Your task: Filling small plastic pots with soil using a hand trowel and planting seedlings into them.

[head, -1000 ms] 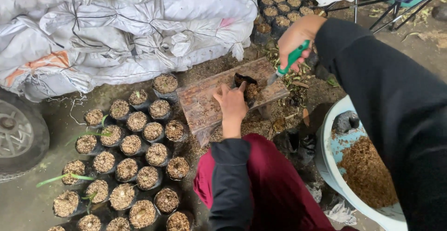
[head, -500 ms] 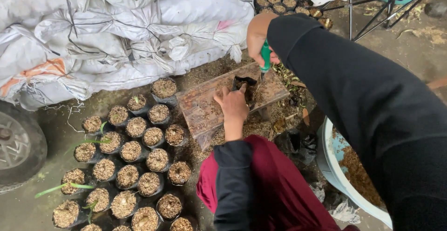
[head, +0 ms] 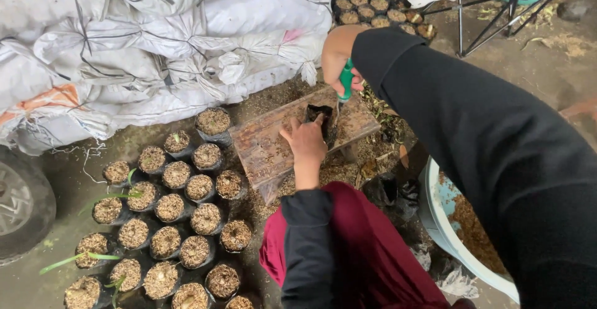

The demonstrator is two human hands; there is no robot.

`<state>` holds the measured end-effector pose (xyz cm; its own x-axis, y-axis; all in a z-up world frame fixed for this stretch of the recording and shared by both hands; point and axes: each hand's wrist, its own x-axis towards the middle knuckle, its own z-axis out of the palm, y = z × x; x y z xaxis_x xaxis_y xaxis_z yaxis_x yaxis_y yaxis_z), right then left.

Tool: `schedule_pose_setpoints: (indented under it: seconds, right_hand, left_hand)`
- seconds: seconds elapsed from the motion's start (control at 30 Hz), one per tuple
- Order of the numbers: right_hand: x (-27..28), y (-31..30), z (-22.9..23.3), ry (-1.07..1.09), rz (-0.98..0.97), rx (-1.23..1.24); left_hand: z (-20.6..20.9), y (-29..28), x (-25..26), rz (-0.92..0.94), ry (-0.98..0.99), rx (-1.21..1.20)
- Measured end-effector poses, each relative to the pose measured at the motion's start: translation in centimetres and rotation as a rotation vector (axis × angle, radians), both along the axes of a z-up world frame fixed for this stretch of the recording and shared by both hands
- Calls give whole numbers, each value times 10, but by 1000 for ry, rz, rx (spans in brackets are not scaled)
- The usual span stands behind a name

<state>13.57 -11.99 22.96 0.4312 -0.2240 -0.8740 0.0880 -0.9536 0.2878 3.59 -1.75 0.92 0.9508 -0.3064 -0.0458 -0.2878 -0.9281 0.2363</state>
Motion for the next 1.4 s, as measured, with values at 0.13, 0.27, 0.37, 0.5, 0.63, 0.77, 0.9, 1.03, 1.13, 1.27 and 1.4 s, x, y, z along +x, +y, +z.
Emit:
schedule_pose_setpoints:
  seconds: [0.13,0.27,0.37,0.5,0.63,0.77,0.9,1.03,1.13,1.27,1.4]
  right_hand:
    - [-5,-3,20,-36,40,-39]
    - [-21,-16,3,-173,-70,49]
    - [-22,-42,1,-17,0,138]
    - [-61,-106,43,-258,-83,235]
    - [-124,-217,50,-345,-244,482]
    - [-228,-306,7,-436,-377,395]
    - [-342,-385,-90,-563,-720,387]
    - [-448,-415,-227,-677,-643,-63]
    - [-484,-381,-274,-563,-768,-131]
    - [-513,-385,-362,-549,-695,-124]
    - [-491,-392,-422,-705,-563,-23]
  left_hand:
    - [1,0,-3,-7,0,51]
    - [-8,-1,4,-6,10,112]
    - [1,2,0,2,77,106]
    - [17,8,-10,-23,72,43]
    - [17,15,-15,-32,-34,-99]
    - [-3,24,-12,-77,-157,-165]
    - [12,36,-22,-133,-280,-221]
    - [57,41,-50,-77,-304,-418]
    - [42,52,-40,0,-468,-434]
    - [35,76,-34,-60,-692,-528]
    - [-27,108,4,260,-607,-514]
